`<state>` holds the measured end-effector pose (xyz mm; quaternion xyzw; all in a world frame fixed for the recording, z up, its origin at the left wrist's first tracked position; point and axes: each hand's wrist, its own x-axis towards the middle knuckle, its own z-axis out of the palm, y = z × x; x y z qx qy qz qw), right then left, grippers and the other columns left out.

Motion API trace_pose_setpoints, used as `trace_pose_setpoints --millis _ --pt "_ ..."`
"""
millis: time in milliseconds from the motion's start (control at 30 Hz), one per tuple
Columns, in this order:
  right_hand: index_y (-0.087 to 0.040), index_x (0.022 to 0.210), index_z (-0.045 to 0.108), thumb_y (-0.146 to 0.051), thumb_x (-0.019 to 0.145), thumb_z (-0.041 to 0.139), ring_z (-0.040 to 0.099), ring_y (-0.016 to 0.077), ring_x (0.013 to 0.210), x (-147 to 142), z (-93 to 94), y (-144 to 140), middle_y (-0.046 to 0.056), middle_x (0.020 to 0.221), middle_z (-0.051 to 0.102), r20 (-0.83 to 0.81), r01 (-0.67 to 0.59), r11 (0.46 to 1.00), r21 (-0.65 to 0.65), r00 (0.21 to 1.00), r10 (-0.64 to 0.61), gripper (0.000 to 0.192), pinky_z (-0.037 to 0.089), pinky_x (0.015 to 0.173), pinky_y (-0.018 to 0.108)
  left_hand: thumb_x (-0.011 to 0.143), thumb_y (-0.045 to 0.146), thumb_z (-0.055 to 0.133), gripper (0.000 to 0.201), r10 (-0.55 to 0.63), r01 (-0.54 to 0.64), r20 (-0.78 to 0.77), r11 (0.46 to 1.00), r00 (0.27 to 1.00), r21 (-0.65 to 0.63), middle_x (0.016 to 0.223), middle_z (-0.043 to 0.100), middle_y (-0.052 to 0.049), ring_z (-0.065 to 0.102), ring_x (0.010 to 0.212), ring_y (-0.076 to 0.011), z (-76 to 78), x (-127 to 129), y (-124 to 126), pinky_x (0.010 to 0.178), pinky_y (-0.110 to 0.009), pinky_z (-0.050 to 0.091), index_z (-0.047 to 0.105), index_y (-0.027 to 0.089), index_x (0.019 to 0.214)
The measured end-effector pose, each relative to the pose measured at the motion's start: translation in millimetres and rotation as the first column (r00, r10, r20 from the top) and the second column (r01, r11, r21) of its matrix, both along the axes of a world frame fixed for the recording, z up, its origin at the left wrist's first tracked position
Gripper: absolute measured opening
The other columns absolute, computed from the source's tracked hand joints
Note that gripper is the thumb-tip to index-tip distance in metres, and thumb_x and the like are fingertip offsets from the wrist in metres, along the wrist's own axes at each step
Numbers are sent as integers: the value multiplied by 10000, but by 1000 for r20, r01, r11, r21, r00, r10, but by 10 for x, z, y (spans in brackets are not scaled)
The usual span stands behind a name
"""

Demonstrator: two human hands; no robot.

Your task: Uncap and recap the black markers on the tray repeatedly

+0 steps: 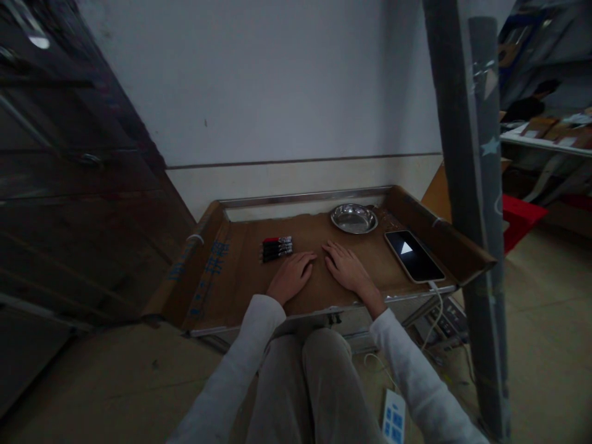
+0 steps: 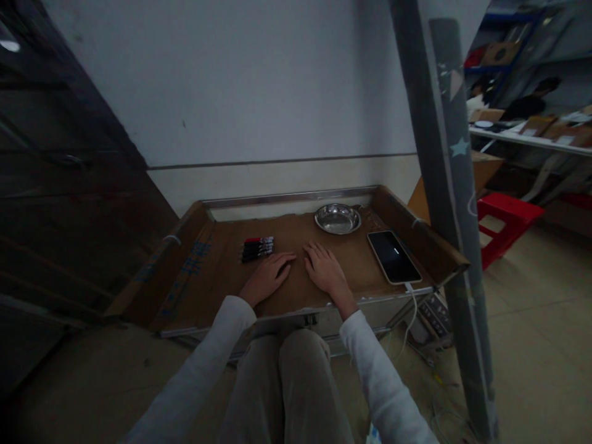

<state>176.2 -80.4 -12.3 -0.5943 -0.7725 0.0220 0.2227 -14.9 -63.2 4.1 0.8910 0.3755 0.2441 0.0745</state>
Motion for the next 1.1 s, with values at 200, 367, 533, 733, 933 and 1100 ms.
trace_pose_setpoints --millis 200,367,533,733,933,1100 --pt "-173 1358 409 -291 946 288 315 196 1356 -1 -8 -7 103 1451 378 15 -3 1000 -3 1000 3 446 263 1099 416 926 212 365 337 -4 4 -1 1000 1000 -19 1294 557 -54 502 1197 -152 -31 -17 10 1060 -354 366 535 208 1217" --pt "-156 1366 399 -293 945 285 286 197 1371 4 -40 14 108 1462 357 28 -9 1000 -8 1000 9 457 239 1112 411 922 210 371 345 -4 4 6 1000 1000 -17 1296 561 -61 511 1199 -149 -50 -27 25 1060 -354 369 539 201 1223" --pt "-173 1364 401 -292 941 295 300 189 1365 13 -67 29 109 1452 375 14 -17 1000 -4 1000 17 452 250 1107 421 916 214 385 321 -10 10 6 1000 1000 -30 1277 573 -60 524 1176 -163 -10 -36 -46 1039 -370 387 557 212 1187" --pt "-172 1349 419 -304 941 301 323 202 1352 27 -73 27 101 1441 394 -18 -19 1000 14 1000 19 445 257 1101 408 885 183 421 261 255 -254 11 960 967 121 1140 585 -72 537 1070 -209 115 -320 -152 962 -383 423 558 210 1106" --pt "-165 1262 495 -281 929 353 467 231 1212 -96 -3 45 119 1331 509 -24 68 996 56 998 -66 381 355 1008 403 867 194 462 219 315 -293 -113 939 942 177 1084 566 -84 523 1022 -232 131 -771 -11 930 -395 424 559 204 1063" --pt "-188 1080 609 -303 936 369 554 216 1029 -252 96 204 110 1092 628 -36 85 996 43 996 -83 302 412 900 345 866 220 486 260 254 -247 -85 965 963 86 954 582 -53 525 926 -207 86 -784 45 864 -350 447 497 196 1124"
